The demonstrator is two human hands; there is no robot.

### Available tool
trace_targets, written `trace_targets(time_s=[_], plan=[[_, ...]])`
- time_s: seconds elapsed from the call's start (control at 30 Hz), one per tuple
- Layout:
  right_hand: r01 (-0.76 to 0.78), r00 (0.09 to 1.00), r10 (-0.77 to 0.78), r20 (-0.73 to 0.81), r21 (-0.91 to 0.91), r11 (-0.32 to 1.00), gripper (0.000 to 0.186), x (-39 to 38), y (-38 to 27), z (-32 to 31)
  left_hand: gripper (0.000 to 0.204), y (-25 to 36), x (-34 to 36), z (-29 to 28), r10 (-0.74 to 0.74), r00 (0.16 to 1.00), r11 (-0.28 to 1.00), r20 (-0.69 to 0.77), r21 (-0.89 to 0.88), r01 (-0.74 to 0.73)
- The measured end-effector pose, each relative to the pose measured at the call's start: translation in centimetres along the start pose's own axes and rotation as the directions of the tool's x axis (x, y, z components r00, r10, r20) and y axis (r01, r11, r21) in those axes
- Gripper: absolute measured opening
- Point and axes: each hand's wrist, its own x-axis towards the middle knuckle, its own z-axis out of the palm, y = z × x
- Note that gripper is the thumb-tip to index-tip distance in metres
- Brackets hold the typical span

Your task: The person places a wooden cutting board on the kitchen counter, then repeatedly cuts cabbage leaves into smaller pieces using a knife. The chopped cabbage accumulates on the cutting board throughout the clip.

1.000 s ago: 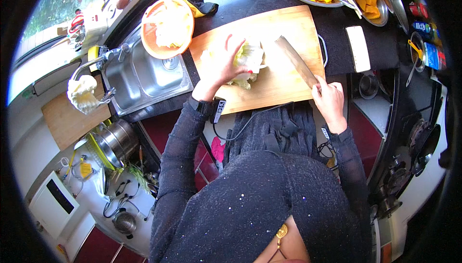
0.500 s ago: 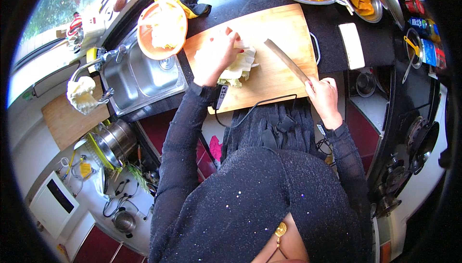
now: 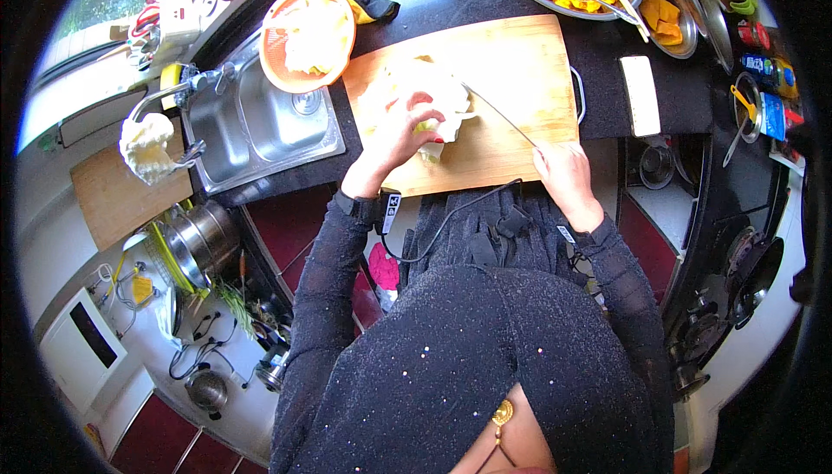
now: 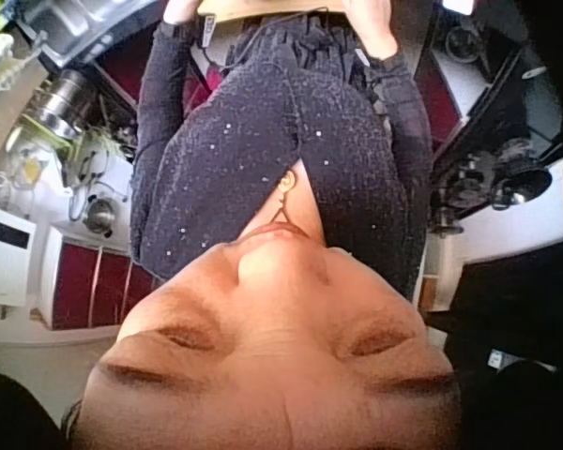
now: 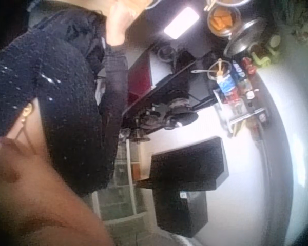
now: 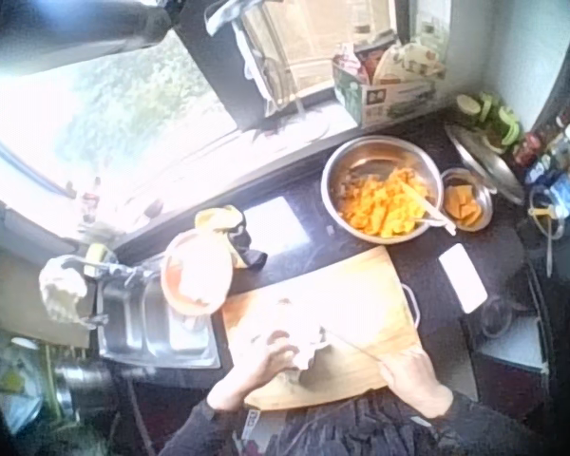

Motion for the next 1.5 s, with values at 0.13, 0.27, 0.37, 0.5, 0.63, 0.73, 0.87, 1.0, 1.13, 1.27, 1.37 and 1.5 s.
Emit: trace_targets(time_s=[0.13,0.27,0.37,0.5,0.63,0.73,0.87,1.0,1.13,1.27,1.37,1.5], plan=[[0.027,0.995,-0.028,0.094,0.009,1.0,0.014,0.2,-1.0,0.5,0.033,0.8,-0.2,0.0,-0.029,0.99,0.994,-0.139,-0.113,0.013],[-0.027,1.0,0.027,0.008,0.024,0.999,0.014,0.0,-0.4,-0.6,0.034,2.3,0.5,-0.6,0.023,0.958,0.994,-0.285,-0.092,-0.052],[-0.108,0.993,0.11,-0.044,0.043,0.993,0.019,-0.8,0.4,-2.0,0.03,4.6,1.9,0.5,0.071,0.957,0.989,-0.282,-0.104,-0.104],[-0.315,0.949,0.315,0.028,-0.001,0.949,0.02,-1.6,1.8,-3.8,0.033,7.9,5.4,4.1,0.093,0.974,0.942,-0.207,-0.299,-0.154],[-0.43,0.902,0.431,-0.027,0.042,0.902,0.025,-3.3,2.7,-5.1,0.046,7.8,9.8,6.5,0.135,0.977,0.973,-0.168,-0.166,-0.163],[-0.525,0.847,0.531,-0.035,0.107,0.844,0.027,-3.9,3.0,-4.6,0.057,6.5,11.3,7.9,0.083,0.975,0.995,-0.208,0.063,-0.072],[-0.449,0.888,0.447,-0.108,0.008,0.894,0.027,-4.4,2.1,-4.1,0.061,4.3,9.4,9.5,-0.107,0.973,0.991,-0.204,-0.098,0.089],[-0.394,0.919,0.394,-0.009,-0.055,0.917,0.027,-3.9,0.8,-3.7,0.051,3.2,7.5,11.3,-0.024,0.939,0.999,-0.343,-0.03,0.015],[-0.35,0.936,0.351,0.031,-0.029,0.936,0.024,-3.7,-0.5,-3.4,0.049,2.8,7.4,12.3,-0.037,0.935,0.996,-0.353,-0.094,0.004],[-0.334,0.941,0.335,0.054,-0.024,0.942,0.024,-3.4,-0.8,-3.6,0.046,3.5,8.2,12.9,-0.048,0.911,0.995,-0.411,-0.099,0.007],[-0.379,0.918,0.387,0.083,-0.1,0.92,0.025,-3.1,-0.5,-3.9,0.042,4.3,9.1,13.3,-0.029,0.914,0.993,-0.405,-0.114,-0.018],[-0.396,0.917,0.399,0.006,-0.099,0.913,0.027,-2.8,0.5,-4.6,0.037,4.0,9.8,14.2,-0.019,0.956,0.994,-0.291,-0.111,-0.013]])
